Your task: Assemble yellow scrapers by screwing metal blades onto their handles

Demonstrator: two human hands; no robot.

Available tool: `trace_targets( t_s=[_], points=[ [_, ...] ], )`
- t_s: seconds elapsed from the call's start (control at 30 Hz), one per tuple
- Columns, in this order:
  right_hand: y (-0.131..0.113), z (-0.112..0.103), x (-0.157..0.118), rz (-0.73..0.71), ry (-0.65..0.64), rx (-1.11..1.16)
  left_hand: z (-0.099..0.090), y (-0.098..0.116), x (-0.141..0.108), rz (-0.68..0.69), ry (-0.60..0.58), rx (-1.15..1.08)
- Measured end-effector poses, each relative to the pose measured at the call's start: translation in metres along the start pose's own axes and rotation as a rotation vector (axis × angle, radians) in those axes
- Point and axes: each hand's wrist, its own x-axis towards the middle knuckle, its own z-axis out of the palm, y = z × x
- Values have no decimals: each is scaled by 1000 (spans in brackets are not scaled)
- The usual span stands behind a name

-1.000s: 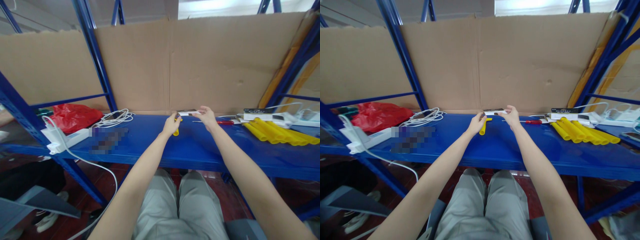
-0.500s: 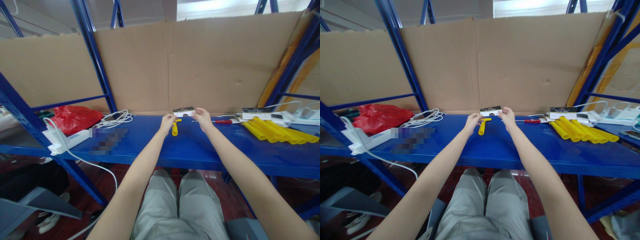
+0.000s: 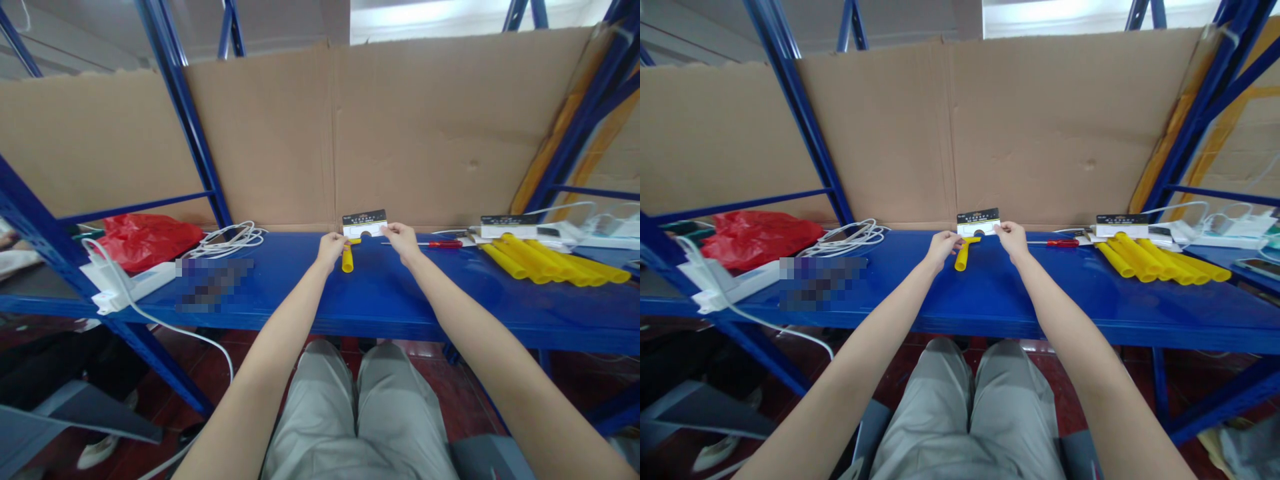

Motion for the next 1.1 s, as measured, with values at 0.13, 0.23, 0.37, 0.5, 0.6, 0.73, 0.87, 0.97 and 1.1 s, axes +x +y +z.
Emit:
trace_targets(
  t_s=[0.13,0.23,0.37,0.5,0.6,0.73,0.87,0.97,1.1],
  points=[
    [1,-1,-1,-31,-43,-61,-3,-4,0,78,82,315],
    [2,-1,-1,-15,-44,-34,-7,-3,-5,117,148,632],
    [1,-2,0,53,-22,5,-8,-2,-10,51,88,783],
    [0,-3,0,126,8,42,-6,-5,-8,26,-33,823],
    [-1,-3,1,165,42,64,-4,-8,-7,48,-85,832],
    [0,-4,4,184,63,78,-4,-12,-4,42,-80,779],
    [3,-5,6,190,61,67,-5,-16,-1,37,-13,661],
    [4,-6,6,208,59,72,-5,-17,3,2,43,539],
    [2,-6,3,241,56,108,-2,-13,6,-127,54,240]
  ],
)
